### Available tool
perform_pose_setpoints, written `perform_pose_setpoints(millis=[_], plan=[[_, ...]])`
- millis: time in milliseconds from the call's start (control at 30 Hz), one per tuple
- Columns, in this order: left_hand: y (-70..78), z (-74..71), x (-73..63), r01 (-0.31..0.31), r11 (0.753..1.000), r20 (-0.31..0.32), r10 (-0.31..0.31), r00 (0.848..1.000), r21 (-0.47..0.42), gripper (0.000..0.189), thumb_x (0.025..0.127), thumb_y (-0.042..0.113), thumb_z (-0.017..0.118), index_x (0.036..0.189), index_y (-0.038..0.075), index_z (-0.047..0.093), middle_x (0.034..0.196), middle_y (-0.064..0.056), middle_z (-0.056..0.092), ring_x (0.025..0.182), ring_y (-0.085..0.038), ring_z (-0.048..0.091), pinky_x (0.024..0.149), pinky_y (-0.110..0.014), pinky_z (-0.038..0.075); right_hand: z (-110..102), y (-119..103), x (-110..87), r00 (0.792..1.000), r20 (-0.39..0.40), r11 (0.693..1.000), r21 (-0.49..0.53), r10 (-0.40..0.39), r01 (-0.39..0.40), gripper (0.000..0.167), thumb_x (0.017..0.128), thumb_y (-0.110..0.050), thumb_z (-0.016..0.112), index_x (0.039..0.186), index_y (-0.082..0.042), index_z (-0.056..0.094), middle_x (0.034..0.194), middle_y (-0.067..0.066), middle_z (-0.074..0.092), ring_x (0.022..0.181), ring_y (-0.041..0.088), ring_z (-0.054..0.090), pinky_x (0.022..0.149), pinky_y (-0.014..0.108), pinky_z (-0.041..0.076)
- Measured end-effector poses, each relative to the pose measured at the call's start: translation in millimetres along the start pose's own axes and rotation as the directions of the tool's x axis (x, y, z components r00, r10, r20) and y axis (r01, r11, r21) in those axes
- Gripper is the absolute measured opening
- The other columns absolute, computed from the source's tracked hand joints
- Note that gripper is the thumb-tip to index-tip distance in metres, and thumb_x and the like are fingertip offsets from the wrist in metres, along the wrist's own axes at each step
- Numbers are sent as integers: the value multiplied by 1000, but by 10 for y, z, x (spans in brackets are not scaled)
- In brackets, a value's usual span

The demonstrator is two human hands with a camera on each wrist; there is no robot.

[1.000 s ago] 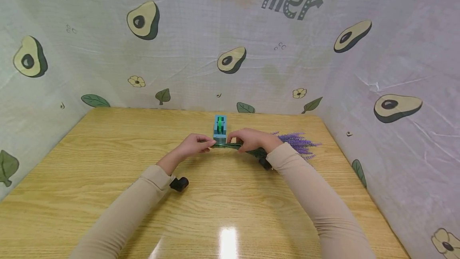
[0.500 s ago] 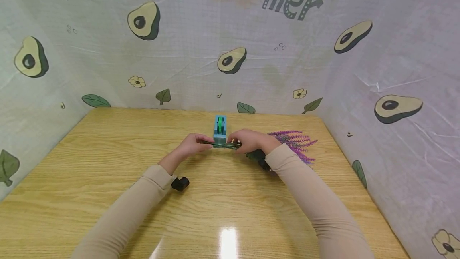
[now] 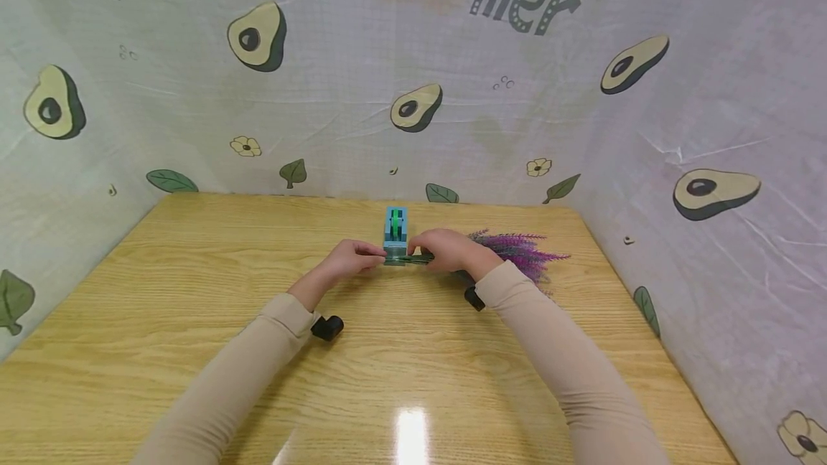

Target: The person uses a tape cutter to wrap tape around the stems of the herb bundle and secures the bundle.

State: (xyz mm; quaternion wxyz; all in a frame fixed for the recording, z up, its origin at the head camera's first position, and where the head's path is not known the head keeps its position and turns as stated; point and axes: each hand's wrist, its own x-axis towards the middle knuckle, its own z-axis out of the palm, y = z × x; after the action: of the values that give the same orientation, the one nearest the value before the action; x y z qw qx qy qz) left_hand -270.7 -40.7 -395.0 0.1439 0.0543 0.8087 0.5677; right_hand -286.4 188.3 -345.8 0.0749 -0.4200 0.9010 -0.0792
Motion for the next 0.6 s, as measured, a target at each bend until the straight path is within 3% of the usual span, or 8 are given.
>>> perform_pose_setpoints(millis=[333, 467, 600], plan=[[33, 18, 34, -15, 994, -26, 17, 1000, 105, 18, 88, 12, 66, 105, 7, 71, 115, -10, 59, 95, -22, 56, 76, -31, 50, -3, 15, 5, 998, 62, 993, 118, 18, -26, 34, 85, -2, 64, 119, -5, 60, 107, 8, 56, 91, 19, 53, 82, 38, 47], [49, 35, 36, -11, 995, -46, 15, 999, 98, 17, 88, 10, 66, 103, 6, 71, 117, -10, 58, 93, -22, 56, 75, -31, 50, -31, -1, 13, 998, 60, 994, 105, 17, -23, 31, 84, -2, 64, 116, -2, 62, 99, 7, 55, 81, 18, 50, 74, 36, 46], [37, 58, 51, -15, 998, -68, 19, 998, 56, 18, 87, 8, 67, 105, 5, 69, 114, -11, 59, 94, -23, 56, 76, -32, 49, -28, -5, 6, 999, 35, 996, 84, 27, -30, 29, 84, 0, 66, 112, -3, 62, 99, 12, 53, 83, 21, 50, 74, 37, 46]])
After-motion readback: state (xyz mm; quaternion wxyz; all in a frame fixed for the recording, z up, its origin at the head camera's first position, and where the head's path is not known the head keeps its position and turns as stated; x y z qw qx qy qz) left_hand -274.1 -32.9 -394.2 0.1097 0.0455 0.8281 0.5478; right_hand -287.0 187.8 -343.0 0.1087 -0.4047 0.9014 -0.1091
